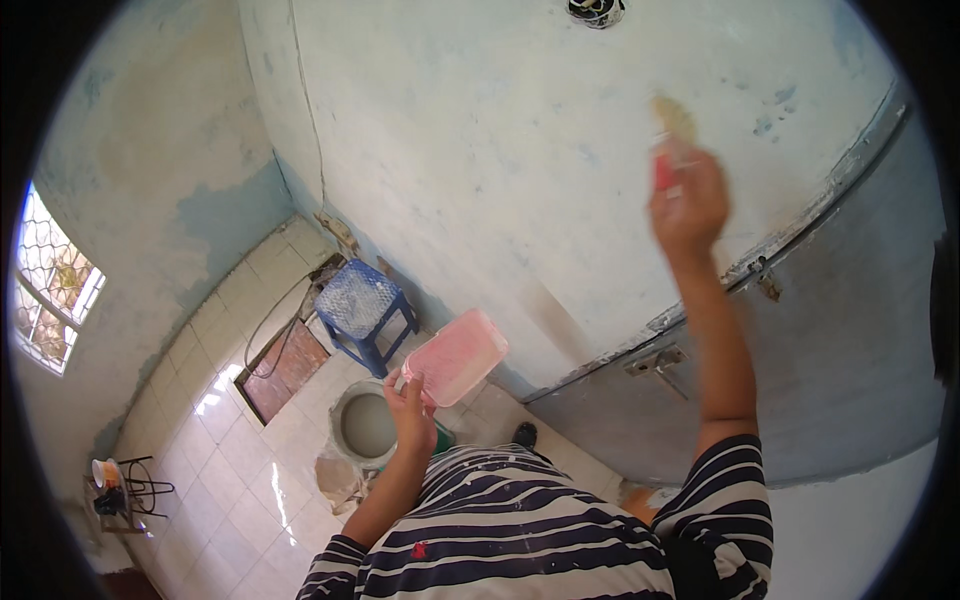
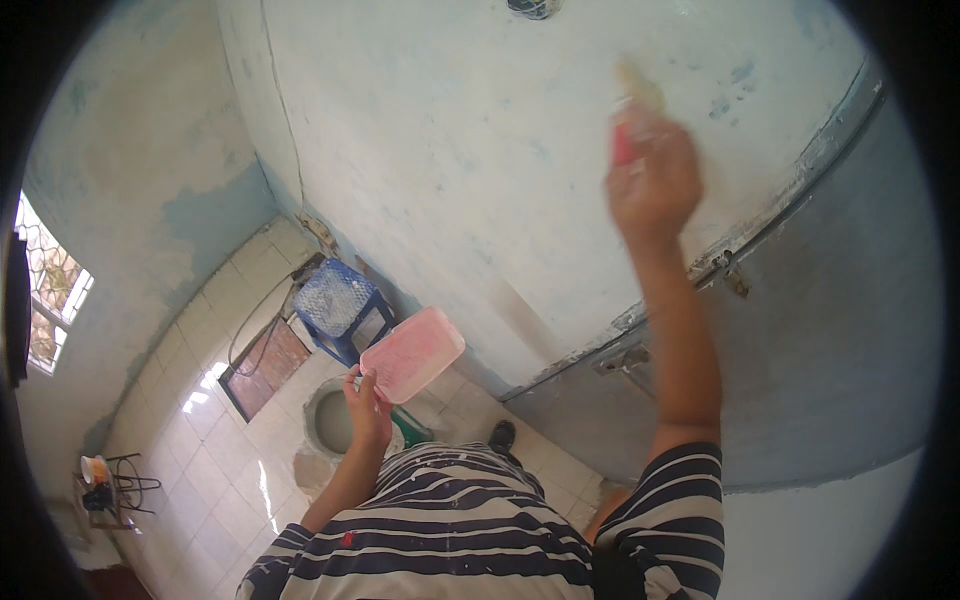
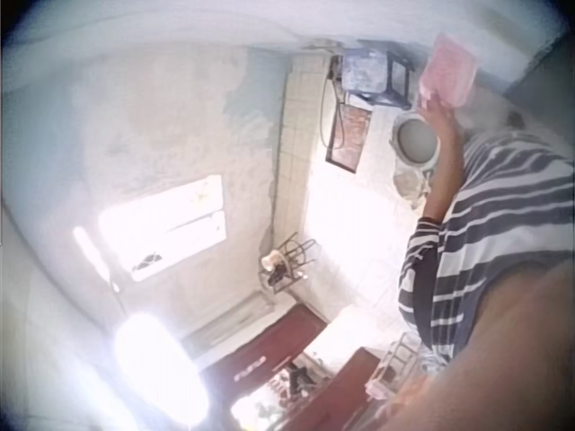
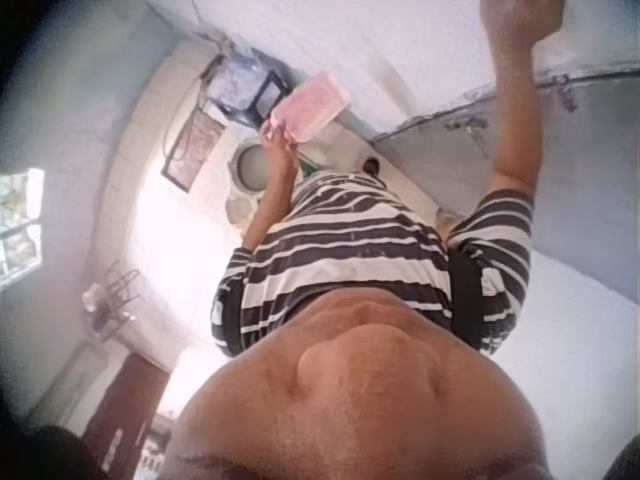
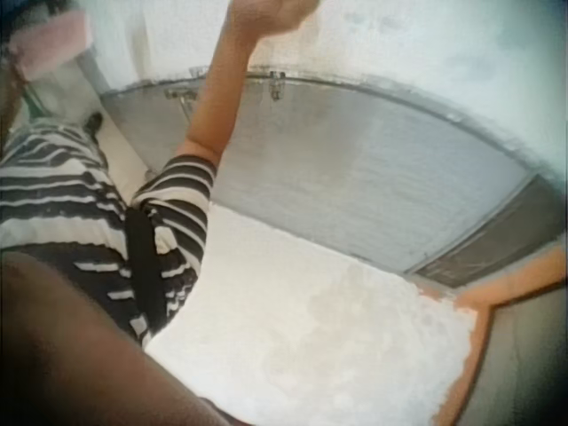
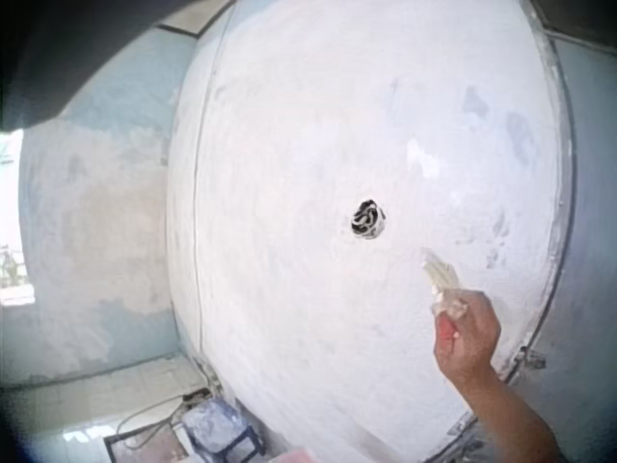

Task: The person paints a section of a white wall using a brush, dipping the brush into a pink container held in the other hand.

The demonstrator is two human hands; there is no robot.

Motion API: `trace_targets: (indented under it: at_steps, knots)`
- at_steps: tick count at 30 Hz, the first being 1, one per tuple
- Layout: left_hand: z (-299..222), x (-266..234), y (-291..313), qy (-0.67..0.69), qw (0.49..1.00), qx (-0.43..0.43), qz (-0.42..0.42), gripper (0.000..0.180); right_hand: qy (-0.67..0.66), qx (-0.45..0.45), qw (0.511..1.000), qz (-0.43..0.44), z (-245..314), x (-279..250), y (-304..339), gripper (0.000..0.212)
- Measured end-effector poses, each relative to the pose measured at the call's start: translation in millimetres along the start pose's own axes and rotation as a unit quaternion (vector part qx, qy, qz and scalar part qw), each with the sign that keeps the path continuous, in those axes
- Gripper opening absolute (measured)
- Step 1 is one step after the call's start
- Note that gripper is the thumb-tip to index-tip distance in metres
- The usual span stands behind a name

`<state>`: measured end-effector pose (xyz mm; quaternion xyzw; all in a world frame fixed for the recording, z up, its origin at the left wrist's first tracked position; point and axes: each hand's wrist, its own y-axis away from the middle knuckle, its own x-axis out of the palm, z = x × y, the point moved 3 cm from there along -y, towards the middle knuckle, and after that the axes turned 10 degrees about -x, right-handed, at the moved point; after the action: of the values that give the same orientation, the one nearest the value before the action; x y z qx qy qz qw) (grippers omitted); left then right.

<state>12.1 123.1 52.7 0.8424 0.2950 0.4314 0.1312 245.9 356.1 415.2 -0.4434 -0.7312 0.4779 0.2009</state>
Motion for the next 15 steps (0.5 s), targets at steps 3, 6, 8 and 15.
trace_targets:
  at_steps: [3,6,8,15]
  knots:
    - [3.3,6.3,0.3,0.0,1.0,-0.011,0.001,0.062,-0.008,-0.105,0.979,0.175,48.1,35.7,81.3,0.019]
    - [4.5,-2.4,-3.1,-0.016,1.0,-0.016,-0.007,0.06,-0.102,-0.14,0.951,0.257,92.4,38.1,101.5,0.024]
    - [2.5,-0.5,-1.2,-0.031,0.999,-0.023,-0.006,0.058,-0.175,-0.054,0.938,0.294,94.6,40.5,92.7,0.018]
    - [0.9,-7.4,2.1,-0.001,1.0,-0.008,-0.021,0.058,-0.171,0.186,0.963,0.091,-24.5,21.6,-23.3,0.035]
